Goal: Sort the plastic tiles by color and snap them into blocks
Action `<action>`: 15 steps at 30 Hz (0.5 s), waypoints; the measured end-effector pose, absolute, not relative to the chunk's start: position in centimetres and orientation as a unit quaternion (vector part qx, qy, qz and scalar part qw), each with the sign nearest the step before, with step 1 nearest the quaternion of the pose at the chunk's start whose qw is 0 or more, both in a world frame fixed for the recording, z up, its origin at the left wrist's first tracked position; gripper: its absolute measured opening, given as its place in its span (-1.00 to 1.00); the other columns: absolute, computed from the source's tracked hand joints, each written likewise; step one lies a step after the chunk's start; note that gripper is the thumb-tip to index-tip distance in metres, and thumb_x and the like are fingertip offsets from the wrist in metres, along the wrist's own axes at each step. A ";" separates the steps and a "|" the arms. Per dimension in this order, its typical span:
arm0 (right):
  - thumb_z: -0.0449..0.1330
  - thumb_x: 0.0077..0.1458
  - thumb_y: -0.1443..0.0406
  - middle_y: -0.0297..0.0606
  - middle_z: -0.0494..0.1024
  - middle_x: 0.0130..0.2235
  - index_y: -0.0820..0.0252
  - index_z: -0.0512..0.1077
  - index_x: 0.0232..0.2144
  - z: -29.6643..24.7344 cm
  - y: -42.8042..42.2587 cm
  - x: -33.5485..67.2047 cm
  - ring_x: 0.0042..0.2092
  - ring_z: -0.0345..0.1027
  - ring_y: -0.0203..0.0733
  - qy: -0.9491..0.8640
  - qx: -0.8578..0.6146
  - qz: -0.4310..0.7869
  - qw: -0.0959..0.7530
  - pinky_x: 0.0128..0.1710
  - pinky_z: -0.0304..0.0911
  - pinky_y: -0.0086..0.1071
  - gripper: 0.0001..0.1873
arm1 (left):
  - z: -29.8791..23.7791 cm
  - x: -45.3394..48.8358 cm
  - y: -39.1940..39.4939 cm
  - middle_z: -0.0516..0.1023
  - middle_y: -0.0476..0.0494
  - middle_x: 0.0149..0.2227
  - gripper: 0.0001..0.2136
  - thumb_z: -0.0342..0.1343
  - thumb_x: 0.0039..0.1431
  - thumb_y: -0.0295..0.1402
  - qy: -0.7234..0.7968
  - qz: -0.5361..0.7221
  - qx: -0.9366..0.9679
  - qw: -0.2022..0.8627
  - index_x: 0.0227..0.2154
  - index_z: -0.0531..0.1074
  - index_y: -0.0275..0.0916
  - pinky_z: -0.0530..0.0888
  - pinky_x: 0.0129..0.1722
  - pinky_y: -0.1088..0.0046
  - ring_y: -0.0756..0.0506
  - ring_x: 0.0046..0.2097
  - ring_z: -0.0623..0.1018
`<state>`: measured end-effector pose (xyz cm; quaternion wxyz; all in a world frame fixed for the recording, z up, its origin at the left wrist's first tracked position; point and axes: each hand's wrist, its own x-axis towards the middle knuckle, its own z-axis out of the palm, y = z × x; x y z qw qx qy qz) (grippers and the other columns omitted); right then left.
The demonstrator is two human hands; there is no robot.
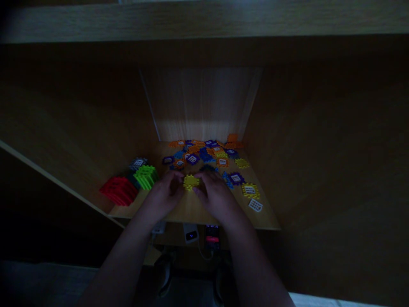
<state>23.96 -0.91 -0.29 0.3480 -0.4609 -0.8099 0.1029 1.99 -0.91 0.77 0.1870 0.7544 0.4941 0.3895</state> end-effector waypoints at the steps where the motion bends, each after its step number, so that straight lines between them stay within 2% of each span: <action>1: 0.29 0.37 0.32 -0.06 0.61 0.14 0.10 0.46 0.13 -0.3 -0.9 23.9 0.20 0.48 0.12 -0.810 -0.462 0.102 0.347 0.24 0.40 0.04 -0.69 | 0.8 2.0 -0.9 0.64 -0.15 -0.09 -0.67 0.19 0.21 -0.60 0.495 0.388 0.754 0.189 0.00 0.45 -0.19 0.56 0.05 0.20 -0.21 -0.02 0.66; 8: 0.28 0.38 0.31 -0.04 0.61 0.13 0.11 0.45 0.14 -0.5 -0.9 23.9 0.20 0.48 0.14 -0.814 -0.461 0.090 0.341 0.22 0.41 0.06 -0.69 | 1.0 2.1 -1.0 0.61 -0.06 -0.18 -0.66 0.19 0.18 -0.61 0.489 0.391 0.751 0.212 -0.03 0.44 -0.16 0.54 -0.09 0.32 -0.14 -0.14 0.66; 15: 0.30 0.35 0.33 -0.06 0.63 0.12 0.08 0.46 0.14 -0.3 -0.9 23.8 0.18 0.49 0.15 -0.812 -0.455 0.094 0.352 0.21 0.42 0.08 -0.66 | 0.8 1.9 -0.9 0.62 -0.04 -0.19 -0.64 0.20 0.17 -0.61 0.483 0.392 0.752 0.219 -0.01 0.43 -0.14 0.55 -0.10 0.33 -0.13 -0.15 0.66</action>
